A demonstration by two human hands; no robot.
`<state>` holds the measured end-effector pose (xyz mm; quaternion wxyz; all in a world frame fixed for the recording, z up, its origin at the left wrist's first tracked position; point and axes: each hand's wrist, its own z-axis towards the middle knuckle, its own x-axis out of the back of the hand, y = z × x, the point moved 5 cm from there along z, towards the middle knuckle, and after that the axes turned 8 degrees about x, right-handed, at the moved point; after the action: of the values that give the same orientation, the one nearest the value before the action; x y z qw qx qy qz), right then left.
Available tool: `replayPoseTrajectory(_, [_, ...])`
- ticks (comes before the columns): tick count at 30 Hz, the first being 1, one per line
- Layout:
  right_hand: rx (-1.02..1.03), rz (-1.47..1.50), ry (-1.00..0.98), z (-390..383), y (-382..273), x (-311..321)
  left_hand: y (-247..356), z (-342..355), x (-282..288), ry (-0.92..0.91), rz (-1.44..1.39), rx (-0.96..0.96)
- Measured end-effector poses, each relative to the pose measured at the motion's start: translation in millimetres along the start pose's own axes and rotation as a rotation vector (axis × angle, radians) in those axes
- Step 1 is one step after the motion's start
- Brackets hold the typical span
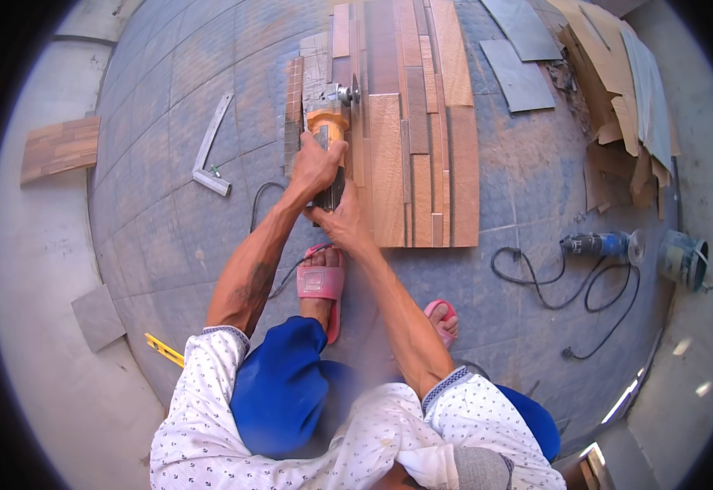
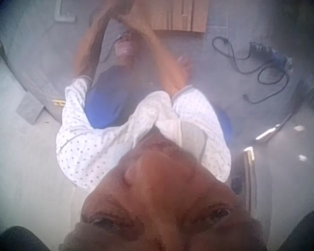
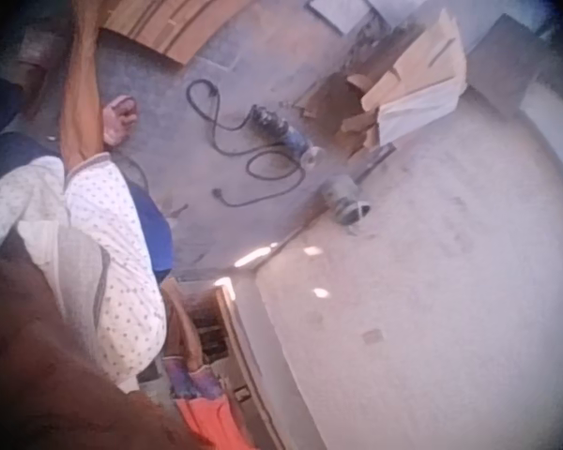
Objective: The person connects the power cord, cuts tiles using an angle grinder, and stacks the cut tiles by hand.
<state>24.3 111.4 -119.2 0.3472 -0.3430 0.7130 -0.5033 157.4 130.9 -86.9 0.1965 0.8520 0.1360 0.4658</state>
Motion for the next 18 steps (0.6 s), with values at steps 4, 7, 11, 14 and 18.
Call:
replayPoseTrajectory(4, [0.011,0.034,-0.020,-4,1,-3,-2,-4,0,-0.005,-0.004,-0.003])
replayPoseTrajectory(7, [-0.014,0.103,-0.034,-9,5,-5,-5,-9,-1,-0.004,-0.018,-0.006])
replayPoseTrajectory(11, [0.094,0.001,0.022,-18,0,0,-10,-16,-3,-0.014,-0.008,0.010])
replayPoseTrajectory(14, [-0.049,-0.051,-0.055,-26,3,-1,-13,-22,-3,-0.020,0.022,0.006])
replayPoseTrajectory(18, [-0.020,-0.029,-0.043,-31,-4,1,-15,-26,-4,-0.009,-0.022,-0.032])
